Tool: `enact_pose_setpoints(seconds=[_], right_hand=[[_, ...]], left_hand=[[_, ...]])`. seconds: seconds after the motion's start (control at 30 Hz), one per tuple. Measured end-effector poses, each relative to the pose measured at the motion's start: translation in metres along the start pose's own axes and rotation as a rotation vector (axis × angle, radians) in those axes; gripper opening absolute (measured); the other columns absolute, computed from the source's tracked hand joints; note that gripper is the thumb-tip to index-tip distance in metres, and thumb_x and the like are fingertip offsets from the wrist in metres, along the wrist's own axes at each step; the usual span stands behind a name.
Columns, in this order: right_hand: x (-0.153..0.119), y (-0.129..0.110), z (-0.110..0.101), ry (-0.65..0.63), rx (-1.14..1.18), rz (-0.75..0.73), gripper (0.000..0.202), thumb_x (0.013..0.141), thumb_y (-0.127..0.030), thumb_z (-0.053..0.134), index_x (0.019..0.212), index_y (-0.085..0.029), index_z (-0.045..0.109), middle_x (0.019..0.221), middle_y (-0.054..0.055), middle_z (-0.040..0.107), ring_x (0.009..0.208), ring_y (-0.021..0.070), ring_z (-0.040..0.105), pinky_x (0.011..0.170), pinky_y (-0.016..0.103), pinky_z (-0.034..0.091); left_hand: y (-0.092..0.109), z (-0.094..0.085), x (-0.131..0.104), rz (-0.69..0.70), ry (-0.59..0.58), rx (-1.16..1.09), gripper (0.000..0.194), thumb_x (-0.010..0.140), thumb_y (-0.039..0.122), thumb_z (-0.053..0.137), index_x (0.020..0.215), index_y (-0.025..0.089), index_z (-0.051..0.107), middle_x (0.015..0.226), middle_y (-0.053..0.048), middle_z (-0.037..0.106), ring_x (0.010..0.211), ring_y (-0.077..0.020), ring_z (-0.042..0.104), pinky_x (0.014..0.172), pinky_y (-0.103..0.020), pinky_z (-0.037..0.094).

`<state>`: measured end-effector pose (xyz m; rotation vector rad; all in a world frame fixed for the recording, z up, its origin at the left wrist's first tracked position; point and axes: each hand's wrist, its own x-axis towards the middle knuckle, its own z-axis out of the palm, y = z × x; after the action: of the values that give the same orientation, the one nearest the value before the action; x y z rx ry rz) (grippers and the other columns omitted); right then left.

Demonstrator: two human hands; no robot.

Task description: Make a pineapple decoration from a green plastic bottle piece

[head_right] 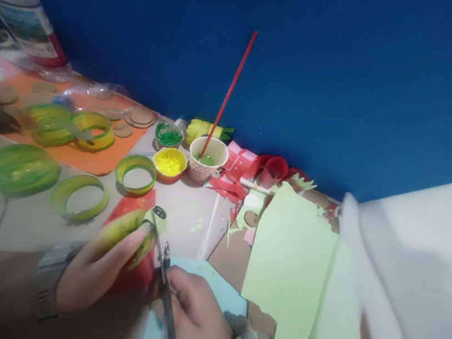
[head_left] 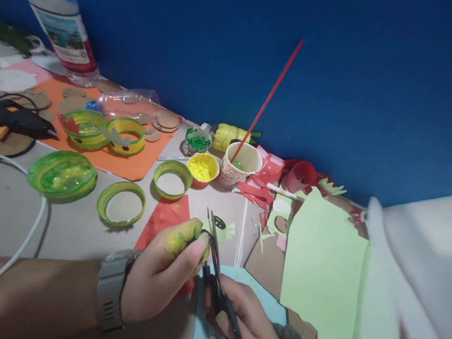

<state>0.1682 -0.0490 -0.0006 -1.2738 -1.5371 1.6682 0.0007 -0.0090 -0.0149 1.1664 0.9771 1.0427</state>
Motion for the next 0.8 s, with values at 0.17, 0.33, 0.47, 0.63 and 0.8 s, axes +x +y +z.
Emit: enact_pose_setpoints(seconds=[0.17,0.33,0.47,0.63,0.8], right_hand=[[-0.0007,0.0002,0.0,0.004,-0.011,0.012,0.054,0.087,-0.069,0.044,0.07,-0.018,0.043,0.065,-0.003,0.037,0.06,0.0118,0.034,0.055,0.024,0.028],[-0.0006,0.0012,-0.0011,-0.009,-0.017,-0.007,0.054,0.087,-0.069,0.043,0.07,-0.018,0.042,0.066,-0.002,0.038,0.061,0.0121,0.035,0.056,0.024,0.029],[-0.0015,0.0006,-0.0003,0.002,-0.05,-0.004,0.053,0.089,-0.067,0.041,0.07,-0.018,0.042,0.066,-0.002,0.038,0.061,0.0121,0.036,0.056,0.024,0.029],[-0.0018,0.002,-0.0001,0.014,-0.096,0.023,0.049,0.09,-0.062,0.042,0.068,-0.018,0.039,0.064,-0.003,0.036,0.059,0.0117,0.034,0.054,0.024,0.027],[0.0007,0.0019,-0.0016,0.009,-0.092,0.023,0.048,0.09,-0.061,0.043,0.068,-0.018,0.039,0.064,-0.002,0.037,0.059,0.0118,0.034,0.054,0.024,0.026]], left_hand=[[0.0057,-0.0001,0.003,0.014,-0.08,-0.002,0.033,0.097,0.037,0.041,0.068,0.021,0.045,0.061,0.003,0.045,0.056,-0.0115,0.042,0.056,-0.025,0.038],[0.0072,0.0008,0.0044,0.034,-0.094,-0.031,0.032,0.098,0.034,0.039,0.069,0.02,0.041,0.064,0.004,0.04,0.057,-0.0102,0.037,0.053,-0.024,0.033],[0.0083,0.0005,0.0044,0.028,-0.101,-0.035,0.031,0.099,0.031,0.039,0.07,0.02,0.041,0.064,0.004,0.039,0.058,-0.0102,0.037,0.053,-0.024,0.032],[0.0079,-0.0009,0.0041,0.015,-0.107,-0.014,0.031,0.098,0.033,0.039,0.07,0.02,0.042,0.065,0.003,0.04,0.06,-0.0111,0.039,0.054,-0.024,0.033],[0.0064,-0.0003,0.004,-0.001,-0.071,-0.027,0.03,0.098,0.033,0.04,0.071,0.02,0.043,0.064,0.004,0.04,0.059,-0.0106,0.038,0.055,-0.024,0.032]])
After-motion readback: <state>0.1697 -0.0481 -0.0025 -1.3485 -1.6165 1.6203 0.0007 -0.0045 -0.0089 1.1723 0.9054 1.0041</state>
